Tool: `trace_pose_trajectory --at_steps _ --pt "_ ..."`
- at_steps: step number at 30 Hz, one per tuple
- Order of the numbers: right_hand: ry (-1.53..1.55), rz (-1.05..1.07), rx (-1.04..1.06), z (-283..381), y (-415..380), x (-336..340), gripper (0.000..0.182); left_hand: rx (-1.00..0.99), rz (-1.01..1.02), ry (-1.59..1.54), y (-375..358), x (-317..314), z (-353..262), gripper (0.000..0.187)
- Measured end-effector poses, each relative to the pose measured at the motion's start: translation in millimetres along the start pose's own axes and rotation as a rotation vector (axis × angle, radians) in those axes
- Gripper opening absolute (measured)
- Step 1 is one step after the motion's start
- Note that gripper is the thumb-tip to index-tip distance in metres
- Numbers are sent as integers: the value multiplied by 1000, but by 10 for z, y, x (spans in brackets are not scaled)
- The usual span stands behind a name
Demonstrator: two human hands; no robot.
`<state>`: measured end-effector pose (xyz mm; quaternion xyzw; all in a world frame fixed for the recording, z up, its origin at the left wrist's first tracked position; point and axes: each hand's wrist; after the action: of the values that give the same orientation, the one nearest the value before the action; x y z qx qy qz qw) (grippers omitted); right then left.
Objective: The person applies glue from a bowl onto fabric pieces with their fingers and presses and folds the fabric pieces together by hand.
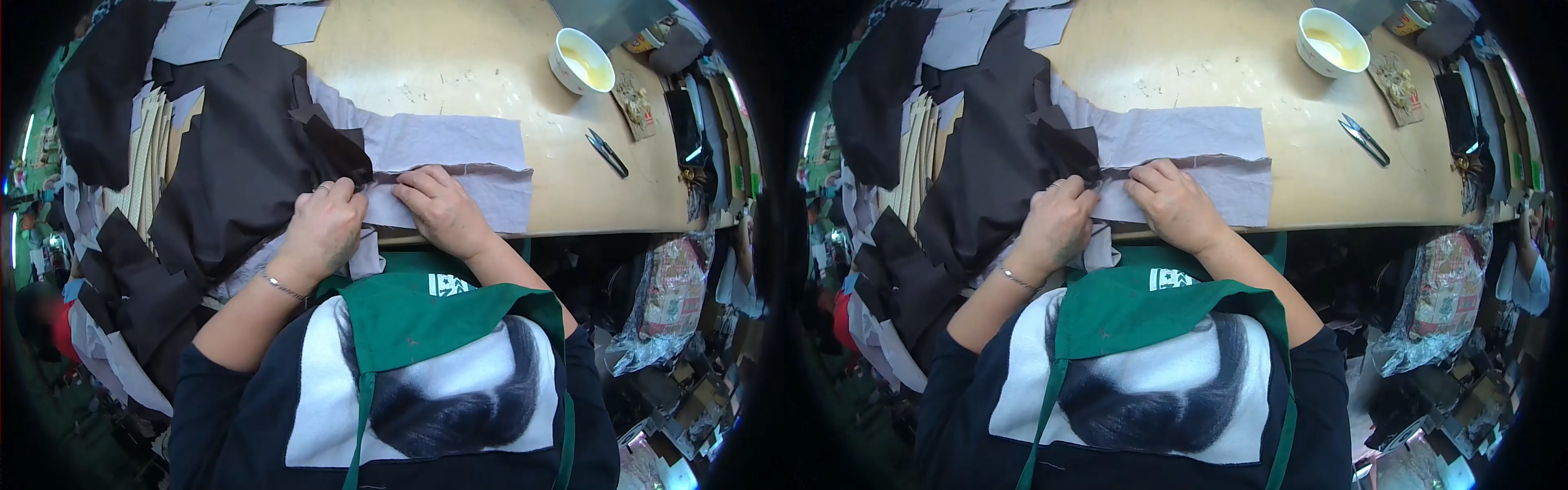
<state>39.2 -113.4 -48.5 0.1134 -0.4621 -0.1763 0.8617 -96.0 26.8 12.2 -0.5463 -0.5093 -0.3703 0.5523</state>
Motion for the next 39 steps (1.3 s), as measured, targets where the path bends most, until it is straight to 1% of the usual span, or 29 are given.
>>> trace_pose_trajectory --at_steps 2,5,8,11,14,17,18,22,25,26,29,31,33,36,37,39 --pt "8 -4 -21 7 -18 8 25 -48 164 90 9 269 -39 13" --pt "4 12 13 -19 -26 23 25 -341 51 223 31 248 34 7" --pt "-32 44 29 -30 -45 46 24 -435 10 173 35 227 110 8" --pt "-52 81 33 -27 -84 83 25 -270 219 67 -14 299 17 10" --pt "-71 94 38 -31 -93 116 25 -109 204 130 41 186 -108 15" --pt "-117 98 20 -20 -114 150 23 -35 186 166 176 154 -151 22" --pt "-119 90 17 -29 -124 156 22 -50 163 128 204 161 -130 24" --pt "-134 84 9 -37 -154 188 20 -57 196 73 154 194 -11 24" --pt "-133 63 14 -39 -154 193 20 -71 314 92 40 307 -35 33" --pt "-134 64 14 -37 -152 197 20 -54 276 73 -5 324 -44 40" --pt "-142 68 15 -34 -143 198 20 -97 31 -69 -8 428 -118 33" --pt "-153 75 19 -44 -147 186 20 -300 -297 -305 146 345 -197 17" --pt "-130 94 1 -32 -141 191 20 -356 -353 -344 365 227 -236 19" --pt "-143 92 -7 -20 -153 186 20 -333 -116 -267 574 47 42 23" --pt "-150 82 -12 -16 -161 175 20 -284 -128 -247 524 14 115 30" --pt "-163 82 -19 -15 -170 176 20 -243 -130 -163 436 -72 276 50"
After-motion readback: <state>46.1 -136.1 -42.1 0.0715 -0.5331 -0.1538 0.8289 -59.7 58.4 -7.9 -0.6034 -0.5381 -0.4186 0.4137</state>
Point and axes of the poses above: each hand's wrist, its own y-axis towards the middle knuckle, its own x-axis out of the back of the hand, z = x × y, and after that the axes turned 7 degrees about z, right-handed
